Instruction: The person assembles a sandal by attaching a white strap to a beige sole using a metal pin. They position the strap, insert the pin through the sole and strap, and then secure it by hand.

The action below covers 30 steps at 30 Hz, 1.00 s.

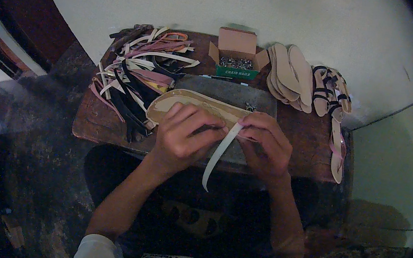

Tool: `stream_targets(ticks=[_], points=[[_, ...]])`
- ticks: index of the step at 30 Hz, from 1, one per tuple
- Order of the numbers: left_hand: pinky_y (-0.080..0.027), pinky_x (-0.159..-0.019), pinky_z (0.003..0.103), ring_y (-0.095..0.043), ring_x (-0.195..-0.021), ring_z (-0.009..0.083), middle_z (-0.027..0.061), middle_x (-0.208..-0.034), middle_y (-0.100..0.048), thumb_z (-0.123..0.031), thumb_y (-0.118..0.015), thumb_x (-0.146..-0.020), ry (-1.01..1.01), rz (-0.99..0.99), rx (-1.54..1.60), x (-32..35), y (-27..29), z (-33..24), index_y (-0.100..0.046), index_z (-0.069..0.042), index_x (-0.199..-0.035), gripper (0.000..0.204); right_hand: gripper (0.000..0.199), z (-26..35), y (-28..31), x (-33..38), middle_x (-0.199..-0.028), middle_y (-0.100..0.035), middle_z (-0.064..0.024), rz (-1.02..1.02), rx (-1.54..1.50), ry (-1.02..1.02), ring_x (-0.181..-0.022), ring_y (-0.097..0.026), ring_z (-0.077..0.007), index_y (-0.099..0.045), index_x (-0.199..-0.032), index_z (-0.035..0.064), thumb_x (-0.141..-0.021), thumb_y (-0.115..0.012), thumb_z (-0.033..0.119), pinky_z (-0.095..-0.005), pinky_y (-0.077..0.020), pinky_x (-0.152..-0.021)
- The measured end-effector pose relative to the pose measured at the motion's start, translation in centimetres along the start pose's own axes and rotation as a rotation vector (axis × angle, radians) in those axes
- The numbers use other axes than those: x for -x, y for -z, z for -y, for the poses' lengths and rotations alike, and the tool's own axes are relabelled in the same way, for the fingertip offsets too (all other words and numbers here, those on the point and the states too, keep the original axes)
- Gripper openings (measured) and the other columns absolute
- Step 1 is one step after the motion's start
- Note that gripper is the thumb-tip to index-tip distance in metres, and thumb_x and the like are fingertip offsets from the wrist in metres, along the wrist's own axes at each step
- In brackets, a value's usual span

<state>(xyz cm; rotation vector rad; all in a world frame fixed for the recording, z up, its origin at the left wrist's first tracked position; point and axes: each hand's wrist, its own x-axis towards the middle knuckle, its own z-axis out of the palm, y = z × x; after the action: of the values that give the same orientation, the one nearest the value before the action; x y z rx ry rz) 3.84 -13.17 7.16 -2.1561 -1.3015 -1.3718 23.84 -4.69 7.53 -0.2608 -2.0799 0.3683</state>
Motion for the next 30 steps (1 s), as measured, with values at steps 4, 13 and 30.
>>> stream_targets(ticks=[4,13,30], points=[[-0.045,-0.069,0.036,-0.063,-0.080,0.0206,-0.0004,-0.090,-0.067,-0.008,-0.077,-0.067,0.032,0.005,0.031,-0.3,0.0,-0.1,-0.072,-0.011,-0.087,0.021,0.022,0.2,0.0,0.0,-0.102,-0.069,-0.0120,-0.006,0.019,-0.026,-0.095,-0.069,-0.0311,-0.066,-0.093,0.0027,-0.075,-0.079,-0.002,-0.0413,-0.0568,-0.084],[-0.051,-0.071,0.038,-0.069,-0.084,0.0266,0.0086,-0.095,-0.072,-0.005,-0.077,-0.076,0.173,0.036,0.229,-0.1,-0.6,0.2,-0.072,-0.005,-0.094,0.018,0.025,0.1,0.1,0.2,-0.095,-0.070,-0.0132,0.034,-0.042,-0.187,-0.088,-0.071,-0.0272,-0.067,-0.097,0.0042,-0.077,-0.079,-0.002,-0.0365,-0.0582,-0.076],[-0.053,-0.066,0.033,-0.070,-0.074,0.0242,0.0117,-0.085,-0.073,-0.009,-0.077,-0.086,0.373,0.022,0.273,0.6,-1.1,-0.3,-0.075,-0.002,-0.094,0.011,0.024,0.3,-0.4,0.0,-0.097,-0.067,-0.0119,0.070,-0.106,-0.219,-0.086,-0.068,-0.0264,-0.066,-0.095,0.0048,-0.077,-0.081,0.002,-0.0357,-0.0559,-0.075]])
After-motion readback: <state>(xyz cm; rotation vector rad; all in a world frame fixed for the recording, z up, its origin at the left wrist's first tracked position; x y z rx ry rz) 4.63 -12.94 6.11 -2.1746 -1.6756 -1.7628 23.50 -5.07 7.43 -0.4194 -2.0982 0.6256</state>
